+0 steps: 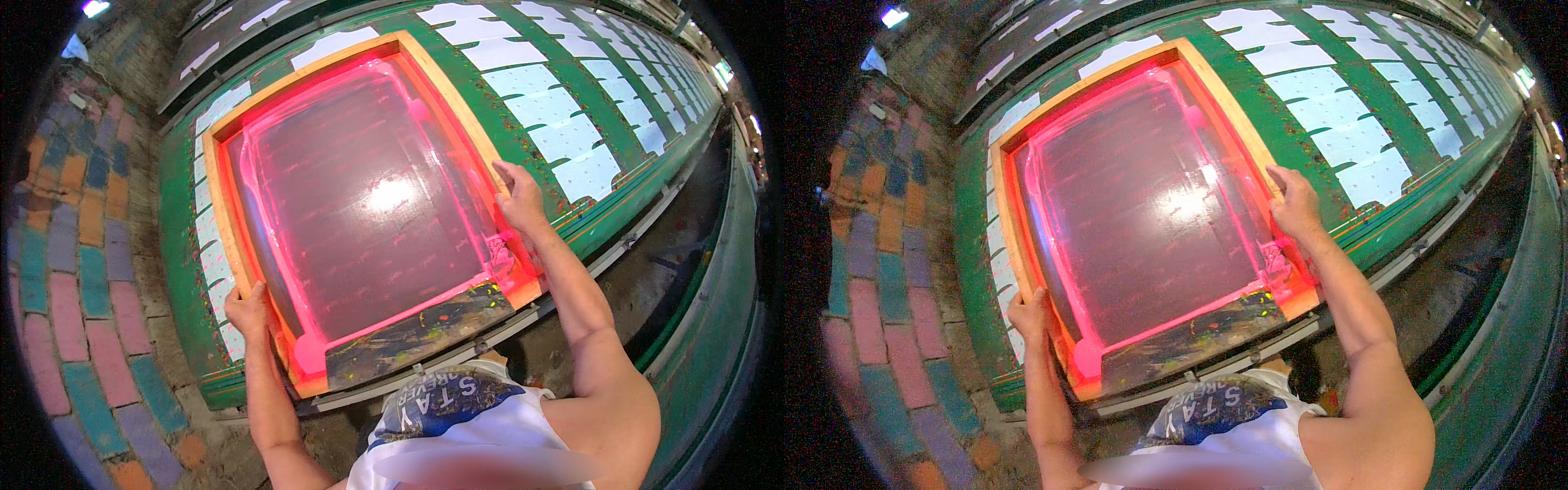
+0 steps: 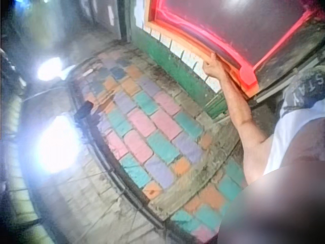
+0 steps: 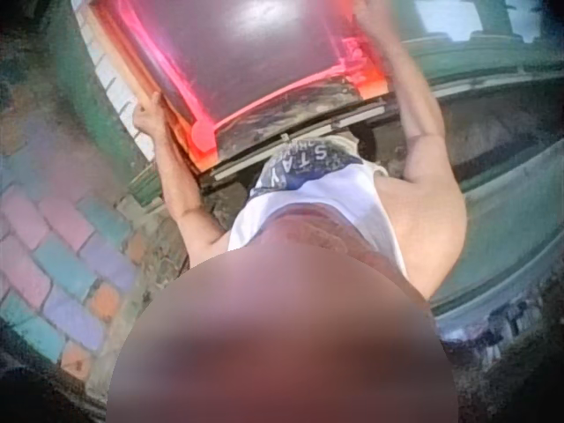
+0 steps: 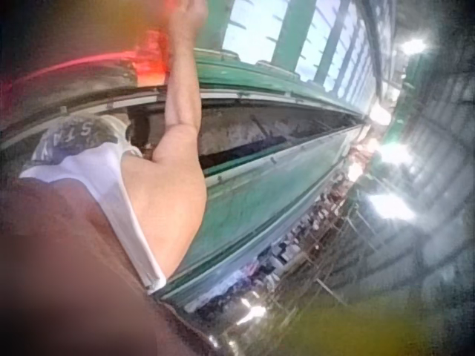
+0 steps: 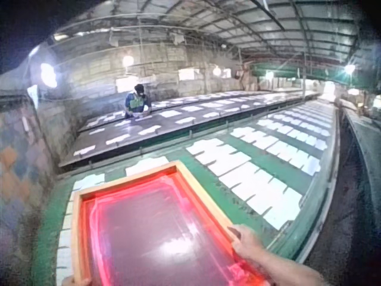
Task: The person repeatedly applies pink ink to a screen-printing frame using a squeegee, then lifts the frame to print onto white fabric pieces laid out on a green table. The process is repeated multiple times across the clip.
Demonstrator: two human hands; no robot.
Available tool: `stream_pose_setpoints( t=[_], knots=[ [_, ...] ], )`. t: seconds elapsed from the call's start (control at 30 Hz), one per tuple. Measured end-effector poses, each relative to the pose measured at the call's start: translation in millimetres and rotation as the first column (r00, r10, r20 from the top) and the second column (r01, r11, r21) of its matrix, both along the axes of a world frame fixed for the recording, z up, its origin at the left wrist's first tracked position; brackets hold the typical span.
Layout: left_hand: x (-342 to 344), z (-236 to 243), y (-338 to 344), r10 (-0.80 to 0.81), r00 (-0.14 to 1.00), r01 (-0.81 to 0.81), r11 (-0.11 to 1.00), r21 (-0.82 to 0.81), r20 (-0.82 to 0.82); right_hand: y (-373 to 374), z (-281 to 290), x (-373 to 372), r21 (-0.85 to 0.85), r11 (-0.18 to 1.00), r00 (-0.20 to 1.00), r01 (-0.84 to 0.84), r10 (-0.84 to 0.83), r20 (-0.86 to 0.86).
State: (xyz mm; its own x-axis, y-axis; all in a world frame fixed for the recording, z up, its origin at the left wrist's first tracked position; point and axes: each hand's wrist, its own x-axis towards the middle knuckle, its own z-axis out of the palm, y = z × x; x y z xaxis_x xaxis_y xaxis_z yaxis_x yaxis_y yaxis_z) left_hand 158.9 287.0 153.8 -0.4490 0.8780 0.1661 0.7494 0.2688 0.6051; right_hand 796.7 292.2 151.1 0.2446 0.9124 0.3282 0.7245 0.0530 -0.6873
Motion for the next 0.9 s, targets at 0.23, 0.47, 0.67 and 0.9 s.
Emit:
stream_pose_setpoints(
  t=[0.23,0.47,0.67,0.9],
  knots=[
    [82.4,-4.5,-0.7,-0.008,0.998,0.006,0.999,0.032,0.055,-1.3,-17.9,78.0,-0.013,1.000,0.983,0.023,-0.025,-0.180],
    [111.5,-0.8,-5.1,0.050,0.998,-0.050,0.999,0.008,0.024,-1.8,-12.5,106.9,-0.045,0.999,0.990,0.001,-0.008,-0.140],
    [117.3,8.2,-4.8,0.085,0.995,-0.086,0.996,-0.036,-0.044,0.9,-21.8,114.4,-0.079,0.996,0.991,-0.033,0.023,-0.131],
    [137.4,4.1,-3.2,0.075,0.990,-0.077,0.997,-0.018,-0.116,10.9,-60.8,134.2,-0.061,0.992,0.968,-0.112,0.095,-0.232]
  ],
)
